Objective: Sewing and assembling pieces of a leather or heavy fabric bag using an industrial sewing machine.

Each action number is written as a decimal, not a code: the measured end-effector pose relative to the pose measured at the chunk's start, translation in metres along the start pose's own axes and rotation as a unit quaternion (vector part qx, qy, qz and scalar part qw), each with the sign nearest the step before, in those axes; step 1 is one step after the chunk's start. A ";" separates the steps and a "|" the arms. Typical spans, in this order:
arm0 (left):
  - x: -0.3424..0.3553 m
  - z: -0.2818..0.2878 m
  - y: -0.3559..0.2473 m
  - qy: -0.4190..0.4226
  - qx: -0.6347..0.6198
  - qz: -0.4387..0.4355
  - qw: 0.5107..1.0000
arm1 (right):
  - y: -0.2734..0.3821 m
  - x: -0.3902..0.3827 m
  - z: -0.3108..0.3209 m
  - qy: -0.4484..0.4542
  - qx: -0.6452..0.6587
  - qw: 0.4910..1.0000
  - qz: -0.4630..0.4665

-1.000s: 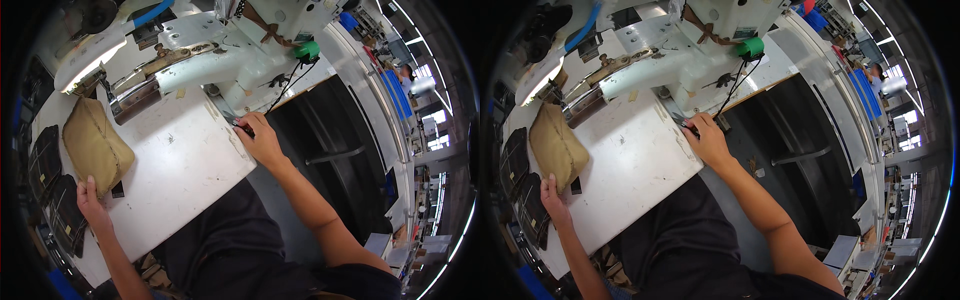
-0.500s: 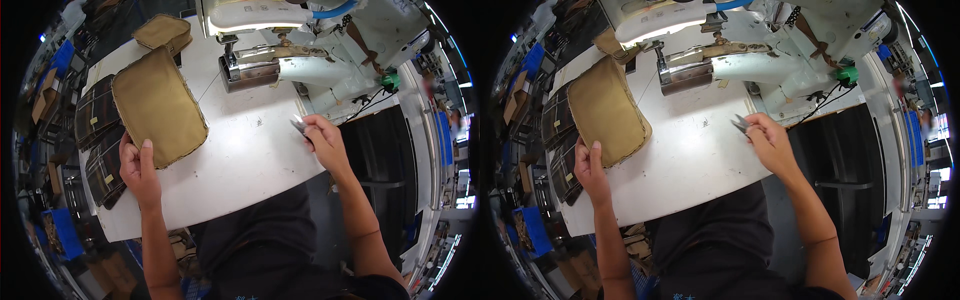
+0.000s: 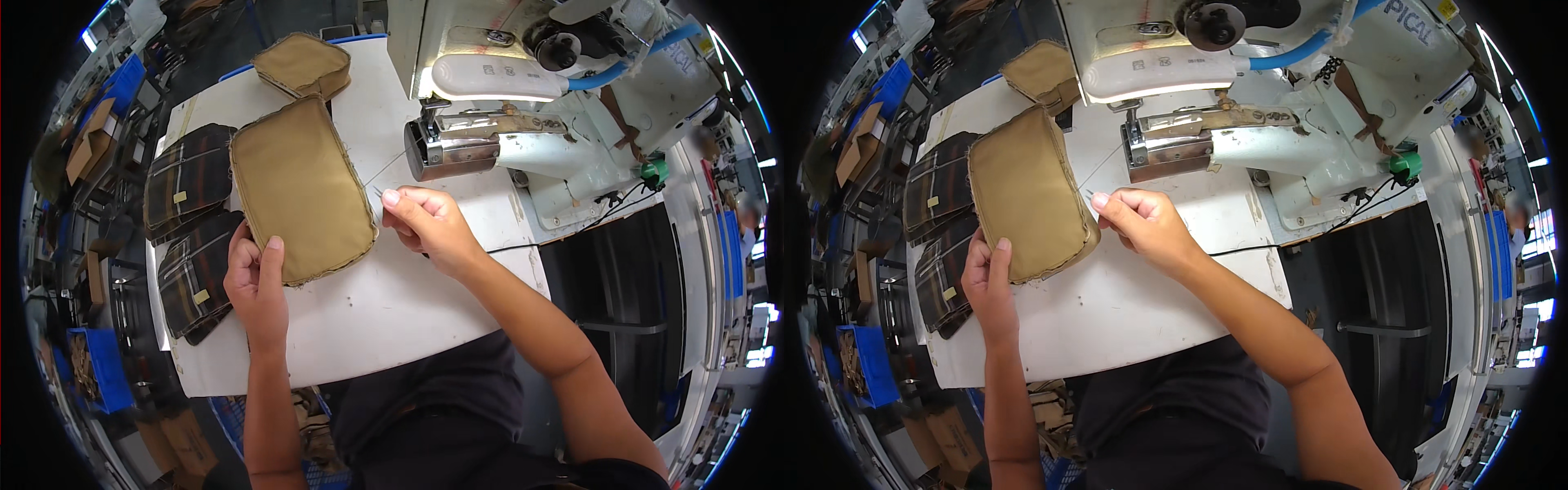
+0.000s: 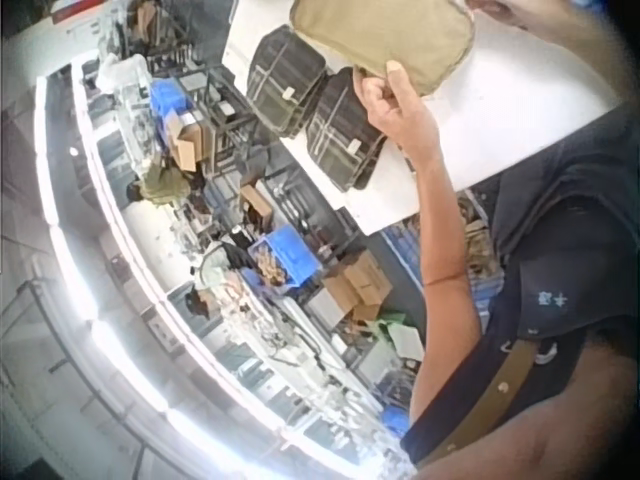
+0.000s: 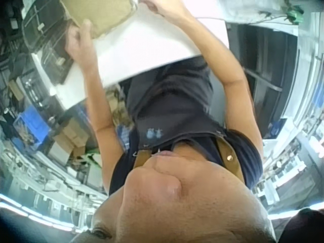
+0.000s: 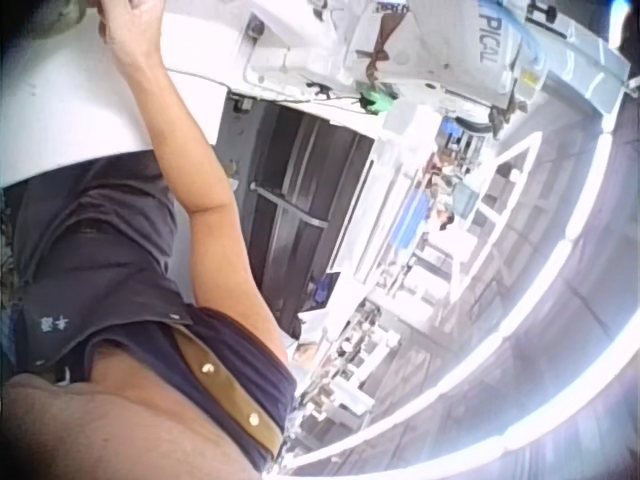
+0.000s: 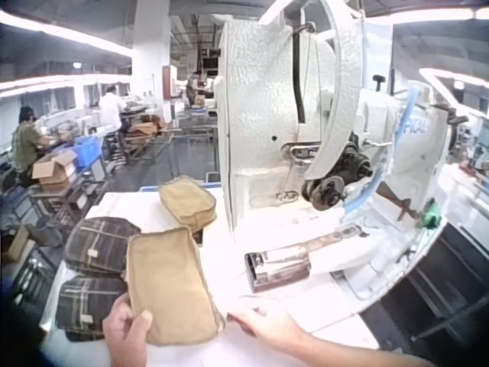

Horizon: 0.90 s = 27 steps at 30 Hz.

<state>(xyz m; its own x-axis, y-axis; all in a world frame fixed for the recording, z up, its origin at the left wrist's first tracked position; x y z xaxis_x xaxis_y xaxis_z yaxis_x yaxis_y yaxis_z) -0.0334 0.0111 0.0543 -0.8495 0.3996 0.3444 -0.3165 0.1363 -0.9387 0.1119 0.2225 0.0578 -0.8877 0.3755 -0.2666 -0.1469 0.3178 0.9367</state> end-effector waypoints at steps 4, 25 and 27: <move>0.000 0.000 -0.002 0.025 0.005 0.003 1.000 | 0.001 0.010 -0.004 -0.030 0.018 0.999 0.022; 0.250 -0.051 0.049 0.150 0.240 0.061 0.957 | -0.012 -0.148 0.147 -0.358 -0.526 0.748 0.191; 0.229 -0.003 0.010 0.198 0.356 -0.015 0.913 | -0.018 -0.141 0.160 -0.353 -0.566 0.712 0.219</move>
<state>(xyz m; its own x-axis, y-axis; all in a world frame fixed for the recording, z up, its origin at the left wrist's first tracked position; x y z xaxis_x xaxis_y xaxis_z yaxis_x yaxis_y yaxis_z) -0.2297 0.1062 0.1237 -0.6612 0.7214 0.2057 -0.6506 -0.4150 -0.6360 0.3096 0.3033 0.0420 -0.5749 0.6932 0.4346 -0.5355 -0.7204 0.4407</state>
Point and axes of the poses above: each hand's wrist, its own x-axis towards the middle knuckle, its own z-axis out of the back of the hand, y = z × x, the point moved 3 cm from there along x, towards the middle knuckle, and after that the axes turned 5 degrees about -z, right-handed, at the moved point
